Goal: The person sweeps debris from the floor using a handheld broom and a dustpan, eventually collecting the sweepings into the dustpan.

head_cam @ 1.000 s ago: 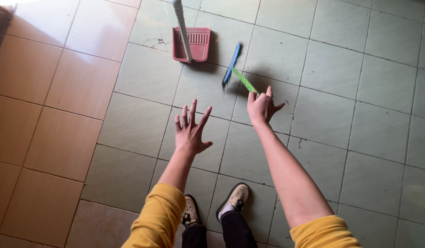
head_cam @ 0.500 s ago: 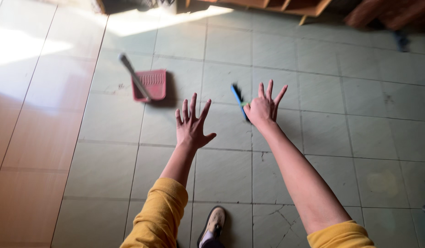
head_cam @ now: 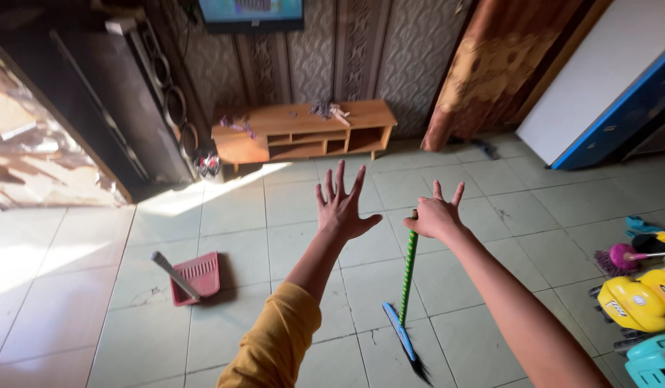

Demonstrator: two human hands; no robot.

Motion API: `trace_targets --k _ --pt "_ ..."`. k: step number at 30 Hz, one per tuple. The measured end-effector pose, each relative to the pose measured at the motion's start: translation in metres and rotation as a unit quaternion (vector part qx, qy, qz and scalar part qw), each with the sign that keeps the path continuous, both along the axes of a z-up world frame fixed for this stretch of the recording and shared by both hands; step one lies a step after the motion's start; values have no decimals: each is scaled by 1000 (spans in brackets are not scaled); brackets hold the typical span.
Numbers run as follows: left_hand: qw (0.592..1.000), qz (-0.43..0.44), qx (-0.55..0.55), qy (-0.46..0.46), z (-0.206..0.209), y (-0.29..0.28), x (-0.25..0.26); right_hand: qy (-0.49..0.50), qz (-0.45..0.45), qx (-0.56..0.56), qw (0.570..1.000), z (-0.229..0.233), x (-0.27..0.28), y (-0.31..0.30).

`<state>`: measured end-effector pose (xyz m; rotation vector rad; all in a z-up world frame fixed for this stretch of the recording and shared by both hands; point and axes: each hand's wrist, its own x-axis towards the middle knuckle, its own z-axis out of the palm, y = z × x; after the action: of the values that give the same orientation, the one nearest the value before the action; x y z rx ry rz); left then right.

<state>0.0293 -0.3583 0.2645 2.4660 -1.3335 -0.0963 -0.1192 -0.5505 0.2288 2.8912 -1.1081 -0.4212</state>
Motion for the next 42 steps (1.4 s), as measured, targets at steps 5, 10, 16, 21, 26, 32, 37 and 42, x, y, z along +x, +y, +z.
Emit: trace_targets --k 5,10,16,21,26,32,37,42 --pt "998 -39 -43 -28 59 -37 -25 -17 -8 -41 999 66 -33 -16" --pt "994 -93 -57 -33 81 -44 -54 2 -15 -69 998 89 -71 -9" --pt "983 -168 -60 -43 52 -41 -81 -130 10 -126 983 85 -110 18" --pt "978 -202 -50 -16 14 -58 -88 -164 -11 -90 982 78 -120 19" --pt "972 -230 -50 -14 -9 -94 -82 -173 -23 -73 982 68 -122 0" --pt "965 -261 -28 -9 -31 -129 -72 -97 -63 -21 993 71 -106 -19" --pt "957 -290 0 1 -55 -148 -63 -54 -76 5 996 50 -102 -39" --pt "958 -287 17 0 -73 -165 -50 -25 -96 14 995 33 -97 -57"
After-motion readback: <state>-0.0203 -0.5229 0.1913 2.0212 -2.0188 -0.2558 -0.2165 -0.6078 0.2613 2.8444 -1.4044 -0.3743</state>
